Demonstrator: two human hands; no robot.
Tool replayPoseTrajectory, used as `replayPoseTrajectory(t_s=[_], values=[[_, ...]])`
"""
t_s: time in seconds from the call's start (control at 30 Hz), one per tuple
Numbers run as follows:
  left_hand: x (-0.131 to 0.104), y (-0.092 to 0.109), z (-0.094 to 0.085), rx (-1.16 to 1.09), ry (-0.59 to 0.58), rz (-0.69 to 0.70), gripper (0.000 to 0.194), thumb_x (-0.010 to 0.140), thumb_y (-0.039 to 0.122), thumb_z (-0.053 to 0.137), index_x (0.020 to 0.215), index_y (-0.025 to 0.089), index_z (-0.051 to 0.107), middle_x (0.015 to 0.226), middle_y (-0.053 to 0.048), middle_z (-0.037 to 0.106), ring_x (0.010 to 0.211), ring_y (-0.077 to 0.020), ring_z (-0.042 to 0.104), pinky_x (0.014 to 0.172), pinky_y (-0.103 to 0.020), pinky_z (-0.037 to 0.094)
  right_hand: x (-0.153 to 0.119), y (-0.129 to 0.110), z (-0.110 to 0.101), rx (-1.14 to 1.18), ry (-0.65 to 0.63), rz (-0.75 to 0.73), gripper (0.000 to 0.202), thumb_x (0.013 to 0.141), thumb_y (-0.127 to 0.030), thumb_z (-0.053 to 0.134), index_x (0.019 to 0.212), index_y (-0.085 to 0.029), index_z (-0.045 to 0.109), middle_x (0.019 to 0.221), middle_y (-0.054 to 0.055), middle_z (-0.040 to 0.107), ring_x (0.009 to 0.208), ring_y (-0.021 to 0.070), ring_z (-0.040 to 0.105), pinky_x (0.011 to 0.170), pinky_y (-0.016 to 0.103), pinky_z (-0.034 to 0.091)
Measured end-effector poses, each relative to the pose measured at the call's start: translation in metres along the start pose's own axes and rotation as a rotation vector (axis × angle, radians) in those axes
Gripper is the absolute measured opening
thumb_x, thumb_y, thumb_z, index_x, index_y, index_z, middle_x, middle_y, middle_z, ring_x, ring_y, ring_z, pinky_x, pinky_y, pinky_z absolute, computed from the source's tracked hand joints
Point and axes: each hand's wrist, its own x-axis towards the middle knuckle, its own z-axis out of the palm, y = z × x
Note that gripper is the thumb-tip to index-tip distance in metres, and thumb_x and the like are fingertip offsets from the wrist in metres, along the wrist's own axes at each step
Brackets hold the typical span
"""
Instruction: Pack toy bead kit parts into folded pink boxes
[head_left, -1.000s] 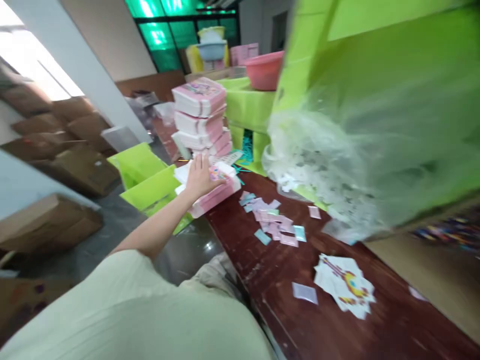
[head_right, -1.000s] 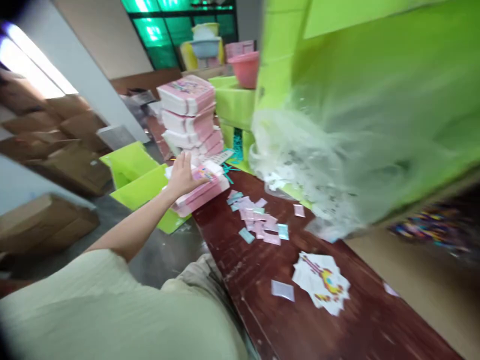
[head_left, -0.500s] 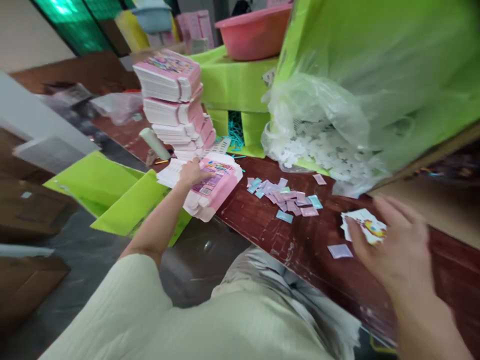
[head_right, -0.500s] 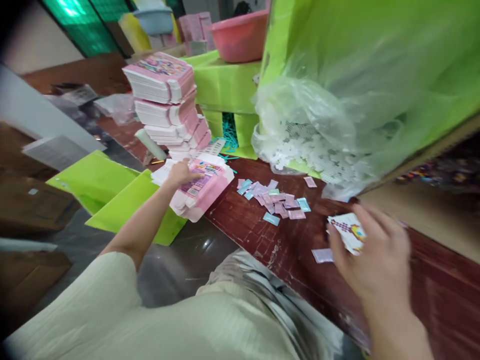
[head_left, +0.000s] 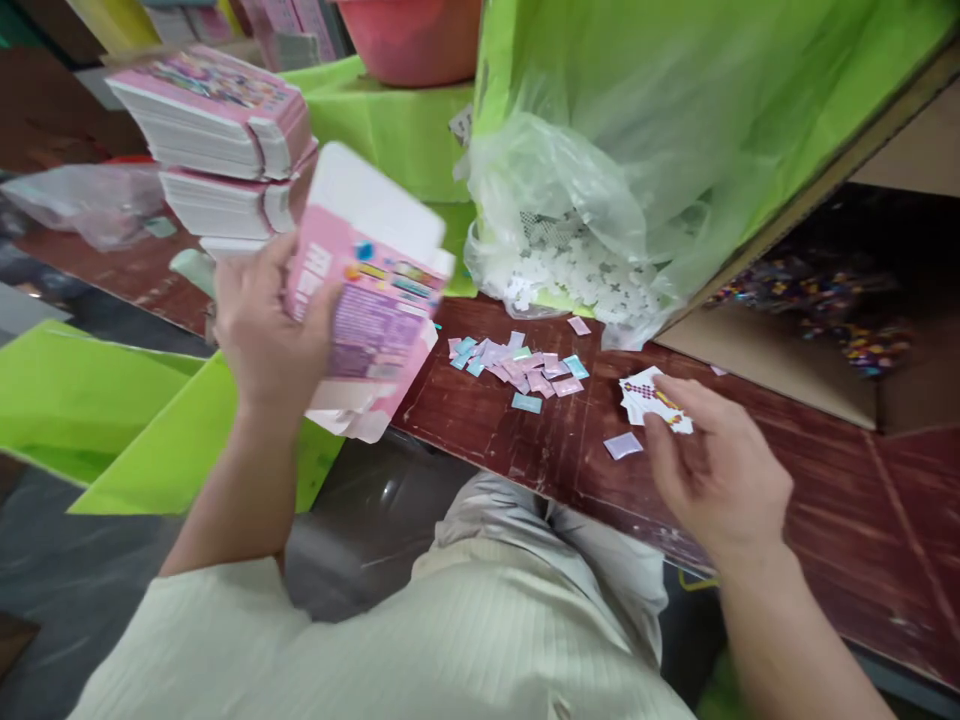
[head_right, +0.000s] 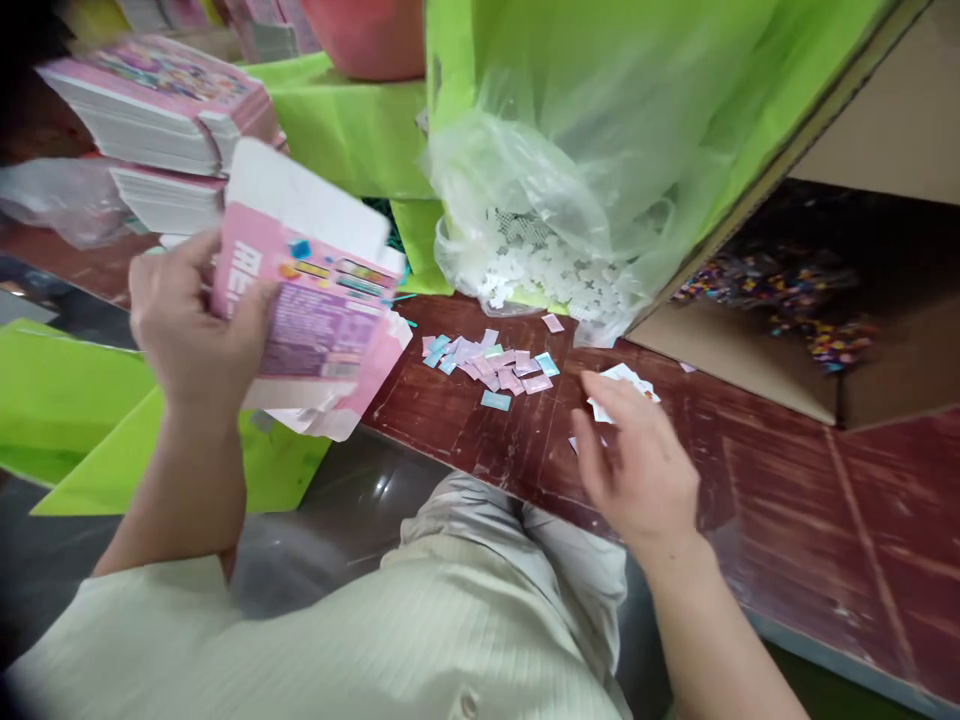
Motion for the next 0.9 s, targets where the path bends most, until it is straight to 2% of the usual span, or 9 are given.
replayPoseTrajectory(t_s=[0.07,0.13,0.3,0.4,0.5,0.63,0.77,0.83,0.9], values=[[-0.031,0.039,0.005,-0.246,-0.042,0.246,0.059,0.100,0.066,0.066,0.145,0.027,0.066,0.123,-0.006,0.072,0.117,-0.0274,0.065,0.112,-0.048,0.054,0.009,-0.016,0.006,0.022,0.005,-0.053,0.062,0.102,-0.013,0.064,0.161,-0.023,0.048,0.145,0.012,0.071,0.131,0.0263,0.070,0.112,0.043,0.057],[-0.066,0.072,0.027,-0.477,-0.141,0.314,0.047,0.103,0.052,0.069,0.143,0.027,0.068,0.116,-0.006,0.073,0.107,-0.0225,0.068,0.104,-0.041,0.059,0.015,-0.023,0.016,-0.022,-0.015,-0.071,0.057,0.103,-0.014,0.064,0.158,-0.021,0.052,0.144,0.013,0.071,0.129,0.0268,0.070,0.109,0.043,0.056],[-0.123,0.097,0.093,-0.778,-0.333,0.089,0.053,0.099,0.047,0.074,0.147,0.026,0.067,0.127,-0.010,0.073,0.116,-0.0245,0.070,0.106,-0.041,0.060,0.005,-0.009,0.027,-0.165,-0.096,0.037,0.028,0.102,-0.034,0.071,0.129,-0.024,0.072,0.099,0.006,0.081,0.097,0.0267,0.070,0.090,0.042,0.048],[-0.142,0.098,0.108,-0.986,-0.758,0.016,0.075,0.084,0.059,0.088,0.147,0.023,0.067,0.137,-0.012,0.073,0.124,-0.0314,0.070,0.109,-0.044,0.059,-0.005,0.001,0.023,0.005,-0.162,0.049,0.030,0.105,-0.035,0.067,0.132,-0.023,0.068,0.086,0.003,0.074,0.082,0.0219,0.066,0.085,0.039,0.047],[-0.155,0.102,0.118,-1.168,-1.178,-0.159,0.063,0.084,0.064,0.085,0.125,0.018,0.077,0.118,-0.010,0.081,0.105,-0.0299,0.077,0.093,-0.040,0.064,-0.017,0.013,0.019,0.020,-0.155,0.044,0.035,0.101,-0.031,0.073,0.136,-0.032,0.065,0.087,0.000,0.071,0.087,0.0220,0.067,0.110,0.049,0.043],[-0.160,0.102,0.146,-1.278,-1.124,-0.388,0.059,0.085,0.059,0.086,0.126,0.017,0.074,0.119,-0.010,0.080,0.105,-0.0288,0.077,0.094,-0.041,0.063,-0.051,0.037,0.027,0.216,-0.145,0.405,0.075,0.093,-0.049,0.082,0.158,-0.033,0.049,0.136,0.013,0.067,0.123,0.0326,0.066,0.117,0.059,0.045],[-0.158,0.094,0.177,-1.451,-1.144,-0.231,0.112,0.076,0.037,0.098,0.167,0.033,0.033,0.146,-0.012,0.067,0.124,-0.0303,0.071,0.105,-0.044,0.060,-0.091,0.050,0.044,0.852,-0.296,0.808,0.088,0.103,-0.047,0.067,0.173,-0.041,0.014,0.137,0.009,0.070,0.112,0.0236,0.074,0.093,0.044,0.065],[-0.156,0.091,0.187,-1.487,-1.199,-0.139,0.108,0.079,0.034,0.095,0.166,0.035,0.031,0.141,-0.010,0.068,0.122,-0.0279,0.071,0.102,-0.041,0.060,-0.101,0.054,0.046,0.982,-0.309,0.904,0.089,0.102,-0.043,0.071,0.173,-0.044,0.016,0.134,0.006,0.073,0.110,0.0209,0.075,0.091,0.040,0.067],[-0.153,0.090,0.194,-1.477,-1.259,-0.086,0.083,0.086,0.038,0.090,0.155,0.032,0.045,0.123,-0.007,0.072,0.107,-0.0234,0.074,0.091,-0.035,0.062,-0.103,0.061,0.041,1.003,-0.381,0.927,0.075,0.099,-0.041,0.076,0.165,-0.045,0.040,0.136,0.004,0.073,0.111,0.0197,0.076,0.093,0.038,0.067]])
